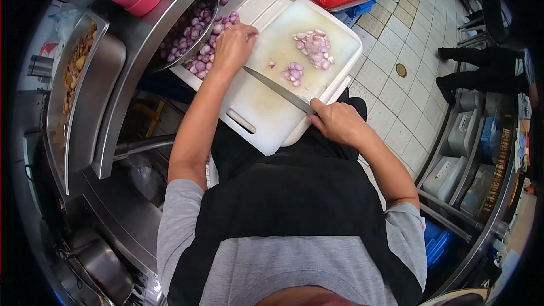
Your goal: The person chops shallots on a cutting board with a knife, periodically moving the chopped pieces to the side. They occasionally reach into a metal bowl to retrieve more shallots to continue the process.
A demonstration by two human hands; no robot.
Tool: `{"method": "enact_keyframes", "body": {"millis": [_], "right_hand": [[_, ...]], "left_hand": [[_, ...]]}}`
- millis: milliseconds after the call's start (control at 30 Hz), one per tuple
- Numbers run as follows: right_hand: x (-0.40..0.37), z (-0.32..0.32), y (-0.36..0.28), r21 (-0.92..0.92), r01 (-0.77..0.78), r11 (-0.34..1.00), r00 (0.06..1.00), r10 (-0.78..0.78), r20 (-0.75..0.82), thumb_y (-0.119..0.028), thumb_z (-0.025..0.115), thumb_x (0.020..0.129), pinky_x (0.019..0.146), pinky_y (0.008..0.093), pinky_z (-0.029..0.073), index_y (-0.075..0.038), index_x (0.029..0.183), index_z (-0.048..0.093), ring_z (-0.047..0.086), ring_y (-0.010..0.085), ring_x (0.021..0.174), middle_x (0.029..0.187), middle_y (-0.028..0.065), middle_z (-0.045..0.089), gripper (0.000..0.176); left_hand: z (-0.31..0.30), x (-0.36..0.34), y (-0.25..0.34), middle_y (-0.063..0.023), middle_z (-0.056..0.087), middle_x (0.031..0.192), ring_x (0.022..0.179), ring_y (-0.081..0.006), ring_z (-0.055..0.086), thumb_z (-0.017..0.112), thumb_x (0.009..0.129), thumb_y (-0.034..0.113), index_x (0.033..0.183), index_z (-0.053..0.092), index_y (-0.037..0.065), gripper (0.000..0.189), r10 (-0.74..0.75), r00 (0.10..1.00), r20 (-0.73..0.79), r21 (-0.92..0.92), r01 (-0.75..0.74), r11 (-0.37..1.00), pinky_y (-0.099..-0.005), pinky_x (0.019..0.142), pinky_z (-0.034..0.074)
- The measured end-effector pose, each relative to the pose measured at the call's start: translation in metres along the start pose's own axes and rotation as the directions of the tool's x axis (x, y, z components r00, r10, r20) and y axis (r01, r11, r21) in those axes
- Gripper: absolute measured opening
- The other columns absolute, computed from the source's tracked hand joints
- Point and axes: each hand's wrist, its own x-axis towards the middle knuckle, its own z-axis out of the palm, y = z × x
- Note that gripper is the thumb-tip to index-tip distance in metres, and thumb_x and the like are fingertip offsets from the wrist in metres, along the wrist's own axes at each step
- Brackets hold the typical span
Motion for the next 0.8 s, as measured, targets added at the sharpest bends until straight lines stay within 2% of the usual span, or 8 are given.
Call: {"method": "enact_keyframes", "body": {"millis": [67, 233, 333, 400, 500, 567, 667, 800], "right_hand": [[-0.006, -0.001, -0.004, 0.032, -0.038, 0.999, 0.999, 0.037, 0.026, -0.026, 0.057, 0.094, 0.066, 0.0532, 0.052, -0.001, 0.101, 0.051, 0.065, 0.0435, 0.072, 0.070, 0.0249, 0.063, 0.026], [-0.035, -0.003, 0.009, 0.218, -0.115, 0.969, 0.993, 0.107, 0.049, -0.029, 0.057, 0.095, 0.073, 0.0527, 0.049, 0.001, 0.099, 0.052, 0.063, 0.0462, 0.080, 0.077, 0.0277, 0.063, 0.031], [-0.050, -0.007, 0.015, 0.339, -0.220, 0.915, 0.975, 0.204, 0.083, -0.031, 0.057, 0.095, 0.075, 0.0521, 0.047, 0.002, 0.100, 0.052, 0.061, 0.0471, 0.084, 0.081, 0.0288, 0.063, 0.034], [-0.056, -0.012, 0.018, 0.395, -0.290, 0.871, 0.957, 0.253, 0.145, -0.032, 0.058, 0.095, 0.075, 0.0520, 0.045, 0.002, 0.101, 0.052, 0.060, 0.0471, 0.087, 0.085, 0.0294, 0.062, 0.035], [-0.058, -0.010, 0.022, 0.399, -0.254, 0.881, 0.967, 0.229, 0.111, -0.033, 0.057, 0.095, 0.076, 0.0523, 0.045, 0.002, 0.102, 0.052, 0.060, 0.0468, 0.088, 0.085, 0.0291, 0.063, 0.036], [-0.057, -0.005, 0.026, 0.385, -0.233, 0.893, 0.972, 0.220, 0.077, -0.033, 0.057, 0.095, 0.076, 0.0524, 0.045, 0.002, 0.102, 0.052, 0.060, 0.0467, 0.087, 0.085, 0.0289, 0.063, 0.036], [-0.055, -0.005, 0.028, 0.333, -0.207, 0.920, 0.978, 0.201, 0.053, -0.034, 0.058, 0.095, 0.076, 0.0527, 0.046, 0.001, 0.103, 0.053, 0.061, 0.0465, 0.087, 0.084, 0.0285, 0.063, 0.036], [-0.056, -0.009, 0.027, 0.247, -0.187, 0.951, 0.982, 0.187, 0.021, -0.032, 0.058, 0.095, 0.075, 0.0533, 0.047, 0.000, 0.102, 0.054, 0.062, 0.0464, 0.084, 0.082, 0.0280, 0.064, 0.033]], "left_hand": [[-0.019, -0.008, 0.022, -0.0133, 0.071, 0.095, 0.083, -0.0285, 0.069, 0.067, 0.085, 0.008, 0.098, 0.072, 0.005, 0.014, 0.004, 0.978, 0.211, -0.288, 0.058, 0.956, -0.0357, 0.074, 0.052], [-0.020, -0.029, 0.022, -0.0130, 0.071, 0.093, 0.080, -0.0257, 0.069, 0.064, 0.087, 0.004, 0.099, 0.071, 0.004, 0.014, 0.027, 0.974, 0.227, -0.243, 0.030, 0.970, -0.0329, 0.073, 0.053], [-0.013, -0.040, 0.027, -0.0154, 0.068, 0.101, 0.093, -0.0333, 0.066, 0.063, 0.082, -0.001, 0.101, 0.069, 0.004, 0.020, 0.025, 0.963, 0.269, -0.344, 0.072, 0.936, -0.0406, 0.082, 0.052], [-0.009, -0.045, 0.035, -0.0151, 0.068, 0.102, 0.095, -0.0333, 0.065, 0.063, 0.081, -0.002, 0.102, 0.069, 0.004, 0.023, 0.082, 0.967, 0.240, -0.331, 0.002, 0.944, -0.0410, 0.084, 0.052], [0.001, -0.052, 0.044, -0.0133, 0.067, 0.105, 0.101, -0.0329, 0.063, 0.064, 0.077, -0.005, 0.103, 0.068, 0.005, 0.028, 0.128, 0.966, 0.225, -0.296, -0.057, 0.954, -0.0421, 0.087, 0.051], [0.003, -0.052, 0.050, -0.0108, 0.067, 0.107, 0.102, -0.0318, 0.062, 0.063, 0.079, -0.003, 0.104, 0.068, 0.005, 0.026, 0.134, 0.988, 0.079, -0.246, -0.111, 0.963, -0.0413, 0.087, 0.051], [0.009, -0.046, 0.046, -0.0082, 0.067, 0.108, 0.102, -0.0306, 0.062, 0.063, 0.081, -0.001, 0.103, 0.069, 0.006, 0.024, 0.239, 0.963, 0.127, -0.213, -0.209, 0.954, -0.0407, 0.086, 0.052], [0.016, -0.039, 0.041, -0.0086, 0.068, 0.106, 0.098, -0.0297, 0.063, 0.065, 0.082, 0.000, 0.102, 0.070, 0.006, 0.021, 0.277, 0.948, 0.155, -0.146, -0.256, 0.956, -0.0386, 0.086, 0.051]]}}
